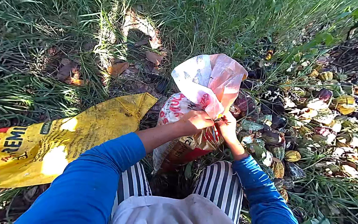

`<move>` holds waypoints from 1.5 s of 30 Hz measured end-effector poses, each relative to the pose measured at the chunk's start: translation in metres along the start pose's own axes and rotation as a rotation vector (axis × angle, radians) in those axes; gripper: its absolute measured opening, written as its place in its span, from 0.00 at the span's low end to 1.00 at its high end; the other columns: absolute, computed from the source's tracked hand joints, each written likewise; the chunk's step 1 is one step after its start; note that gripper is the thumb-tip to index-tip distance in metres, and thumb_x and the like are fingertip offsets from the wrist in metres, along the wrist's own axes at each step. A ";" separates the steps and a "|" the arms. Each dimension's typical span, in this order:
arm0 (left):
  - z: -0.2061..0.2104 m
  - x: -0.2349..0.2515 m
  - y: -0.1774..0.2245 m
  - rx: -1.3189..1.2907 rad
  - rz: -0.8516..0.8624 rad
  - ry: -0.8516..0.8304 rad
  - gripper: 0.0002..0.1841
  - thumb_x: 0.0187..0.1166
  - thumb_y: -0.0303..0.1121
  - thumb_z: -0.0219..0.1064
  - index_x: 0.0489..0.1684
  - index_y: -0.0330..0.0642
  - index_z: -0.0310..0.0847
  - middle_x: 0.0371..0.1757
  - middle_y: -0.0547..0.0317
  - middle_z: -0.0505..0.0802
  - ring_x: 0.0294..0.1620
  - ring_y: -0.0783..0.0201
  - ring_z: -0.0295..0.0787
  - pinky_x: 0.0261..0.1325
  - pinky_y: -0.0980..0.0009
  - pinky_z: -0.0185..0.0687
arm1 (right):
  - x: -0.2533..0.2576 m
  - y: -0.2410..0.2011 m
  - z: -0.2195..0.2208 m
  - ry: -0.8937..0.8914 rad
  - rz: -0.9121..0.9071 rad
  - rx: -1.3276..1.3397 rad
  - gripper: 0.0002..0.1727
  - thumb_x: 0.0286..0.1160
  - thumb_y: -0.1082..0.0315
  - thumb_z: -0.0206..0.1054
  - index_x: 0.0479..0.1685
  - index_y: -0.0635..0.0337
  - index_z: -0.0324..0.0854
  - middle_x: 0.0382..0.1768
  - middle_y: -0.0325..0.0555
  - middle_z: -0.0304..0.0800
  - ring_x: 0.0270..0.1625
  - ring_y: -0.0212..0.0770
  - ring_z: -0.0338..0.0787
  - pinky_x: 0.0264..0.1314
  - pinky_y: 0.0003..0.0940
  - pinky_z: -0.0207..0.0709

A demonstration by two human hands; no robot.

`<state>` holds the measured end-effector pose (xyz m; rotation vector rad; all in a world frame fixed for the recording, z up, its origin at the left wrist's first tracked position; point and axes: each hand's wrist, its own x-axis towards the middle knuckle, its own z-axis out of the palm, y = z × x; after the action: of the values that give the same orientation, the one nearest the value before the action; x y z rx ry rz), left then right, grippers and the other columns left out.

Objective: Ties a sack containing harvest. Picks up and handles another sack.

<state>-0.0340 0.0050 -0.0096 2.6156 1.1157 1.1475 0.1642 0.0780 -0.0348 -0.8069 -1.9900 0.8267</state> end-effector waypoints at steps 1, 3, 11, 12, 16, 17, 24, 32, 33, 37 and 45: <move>0.003 0.000 0.001 0.022 0.012 0.026 0.08 0.67 0.17 0.70 0.38 0.36 0.94 0.38 0.46 0.95 0.45 0.47 0.95 0.48 0.53 0.90 | 0.000 0.002 0.001 0.014 -0.055 -0.017 0.06 0.72 0.77 0.68 0.44 0.69 0.86 0.40 0.39 0.91 0.42 0.19 0.87 0.50 0.20 0.83; 0.012 0.001 0.000 0.088 0.017 0.116 0.09 0.68 0.20 0.70 0.39 0.38 0.95 0.41 0.49 0.97 0.45 0.49 0.96 0.46 0.56 0.90 | 0.000 0.006 0.004 0.043 -0.177 -0.080 0.07 0.69 0.77 0.68 0.38 0.74 0.89 0.41 0.51 0.94 0.50 0.31 0.91 0.61 0.28 0.83; 0.023 0.010 -0.002 0.228 -0.081 0.318 0.09 0.71 0.27 0.66 0.28 0.38 0.95 0.26 0.50 0.94 0.28 0.52 0.94 0.28 0.58 0.85 | 0.000 0.005 0.001 -0.116 -0.314 -0.199 0.17 0.75 0.66 0.65 0.43 0.76 0.89 0.54 0.65 0.91 0.66 0.47 0.88 0.76 0.37 0.75; 0.021 0.011 0.000 0.248 -0.104 0.286 0.09 0.72 0.26 0.66 0.27 0.38 0.94 0.24 0.49 0.93 0.27 0.51 0.93 0.26 0.57 0.84 | 0.001 0.005 0.001 -0.094 -0.302 -0.197 0.15 0.75 0.69 0.64 0.39 0.76 0.89 0.49 0.65 0.92 0.62 0.49 0.89 0.72 0.38 0.77; -0.015 0.025 0.038 0.310 -0.473 -0.181 0.09 0.81 0.25 0.62 0.43 0.34 0.90 0.33 0.41 0.93 0.36 0.42 0.94 0.34 0.50 0.85 | 0.008 0.000 -0.009 -0.141 -0.126 -0.081 0.13 0.81 0.73 0.59 0.41 0.73 0.88 0.47 0.54 0.90 0.60 0.38 0.86 0.71 0.34 0.75; -0.022 0.029 0.043 0.283 -0.551 -0.279 0.10 0.82 0.24 0.60 0.45 0.32 0.90 0.37 0.39 0.94 0.42 0.40 0.95 0.39 0.48 0.85 | 0.011 -0.001 -0.013 -0.162 -0.063 -0.029 0.13 0.81 0.72 0.58 0.40 0.70 0.88 0.48 0.47 0.86 0.60 0.33 0.80 0.70 0.30 0.70; -0.026 0.028 0.054 0.112 -0.663 -0.378 0.11 0.84 0.30 0.62 0.44 0.31 0.88 0.41 0.40 0.94 0.46 0.43 0.94 0.44 0.47 0.85 | 0.020 -0.007 -0.051 -0.437 0.098 -0.014 0.11 0.79 0.75 0.65 0.55 0.62 0.88 0.53 0.45 0.89 0.54 0.29 0.87 0.60 0.29 0.81; -0.020 0.028 0.035 -0.229 -0.699 -0.465 0.16 0.90 0.39 0.59 0.48 0.37 0.91 0.41 0.42 0.94 0.50 0.43 0.92 0.53 0.42 0.82 | 0.026 0.059 -0.075 -0.602 -0.001 -0.221 0.06 0.76 0.65 0.72 0.47 0.49 0.90 0.44 0.32 0.92 0.47 0.24 0.89 0.51 0.28 0.85; -0.025 0.031 0.031 -0.241 -0.715 -0.428 0.18 0.91 0.41 0.59 0.45 0.34 0.90 0.41 0.40 0.93 0.49 0.42 0.92 0.52 0.41 0.82 | 0.029 0.051 -0.071 -0.596 -0.035 -0.196 0.06 0.72 0.68 0.73 0.45 0.50 0.90 0.44 0.34 0.92 0.47 0.24 0.89 0.51 0.27 0.85; -0.028 0.032 0.008 -0.122 -0.665 -0.398 0.17 0.88 0.32 0.56 0.40 0.25 0.86 0.47 0.32 0.93 0.56 0.34 0.91 0.55 0.36 0.80 | 0.034 -0.017 -0.050 -0.518 -0.053 -0.004 0.10 0.55 0.83 0.71 0.36 0.64 0.86 0.43 0.42 0.89 0.47 0.23 0.86 0.52 0.19 0.81; 0.001 0.024 -0.014 0.083 -0.491 -0.238 0.11 0.81 0.28 0.63 0.41 0.29 0.89 0.43 0.36 0.94 0.49 0.36 0.94 0.48 0.39 0.84 | 0.017 -0.004 -0.027 -0.256 -0.469 -0.411 0.05 0.64 0.81 0.64 0.34 0.74 0.84 0.45 0.67 0.89 0.51 0.56 0.91 0.61 0.40 0.84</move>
<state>-0.0308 0.0311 -0.0005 2.2528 1.6444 0.6831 0.1787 0.0959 -0.0116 -0.4295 -2.4887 0.2569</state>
